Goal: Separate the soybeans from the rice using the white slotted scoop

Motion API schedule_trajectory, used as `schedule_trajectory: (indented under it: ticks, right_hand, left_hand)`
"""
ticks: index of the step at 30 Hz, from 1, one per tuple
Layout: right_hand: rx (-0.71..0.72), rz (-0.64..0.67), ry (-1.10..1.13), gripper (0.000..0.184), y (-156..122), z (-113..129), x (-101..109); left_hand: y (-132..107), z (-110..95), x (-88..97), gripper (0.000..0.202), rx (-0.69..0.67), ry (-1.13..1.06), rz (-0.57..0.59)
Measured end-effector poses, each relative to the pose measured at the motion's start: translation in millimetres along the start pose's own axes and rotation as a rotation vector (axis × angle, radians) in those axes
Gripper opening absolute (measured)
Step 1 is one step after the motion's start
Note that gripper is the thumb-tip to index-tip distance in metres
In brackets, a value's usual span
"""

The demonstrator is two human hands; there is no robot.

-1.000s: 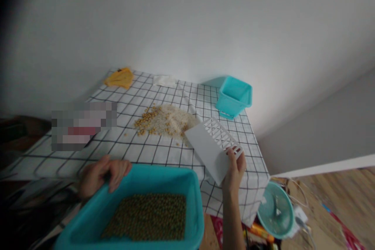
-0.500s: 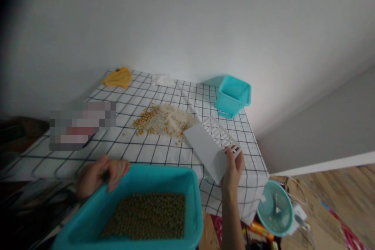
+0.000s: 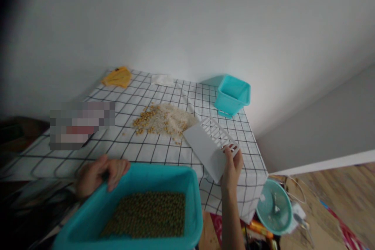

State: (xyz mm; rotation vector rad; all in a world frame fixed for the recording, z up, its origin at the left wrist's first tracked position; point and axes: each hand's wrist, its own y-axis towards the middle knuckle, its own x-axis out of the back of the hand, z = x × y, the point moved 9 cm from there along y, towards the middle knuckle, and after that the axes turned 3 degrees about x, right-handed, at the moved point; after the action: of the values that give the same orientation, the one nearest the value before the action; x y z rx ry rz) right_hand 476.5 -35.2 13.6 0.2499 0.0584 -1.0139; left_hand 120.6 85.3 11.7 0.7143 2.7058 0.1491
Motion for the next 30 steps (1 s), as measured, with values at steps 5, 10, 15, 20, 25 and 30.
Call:
schedule_trajectory:
  ticks: [5, 10, 15, 20, 25, 30]
  right_hand:
    - [0.0, 0.019, -0.007, 0.031, 0, -4, 1]
    - [-0.008, 0.027, 0.006, 0.031, -1, -3, 0]
    - [-0.007, 0.037, -0.014, 0.028, -1, 2, -2]
    - [0.005, 0.021, 0.006, 0.026, -2, 5, 0]
    - [-0.027, 0.037, 0.012, 0.03, -3, 1, -2]
    - [-0.044, 0.051, -0.005, 0.03, -4, 0, -2]
  left_hand:
    - [0, 0, -1.0, 0.068, -0.003, -0.004, -0.012]
    - [1, 0, -0.8, 0.067, -0.001, -0.025, 0.014]
    - [0, 0, 0.9, 0.066, -0.014, -0.029, 0.033]
    - [0, 3, 0.3, 0.065, -0.009, -0.034, 0.079]
    - [1, 7, 3.6, 0.066, -0.015, -0.05, 0.105]
    - [0, 8, 3.3, 0.064, -0.029, -0.062, 0.121]
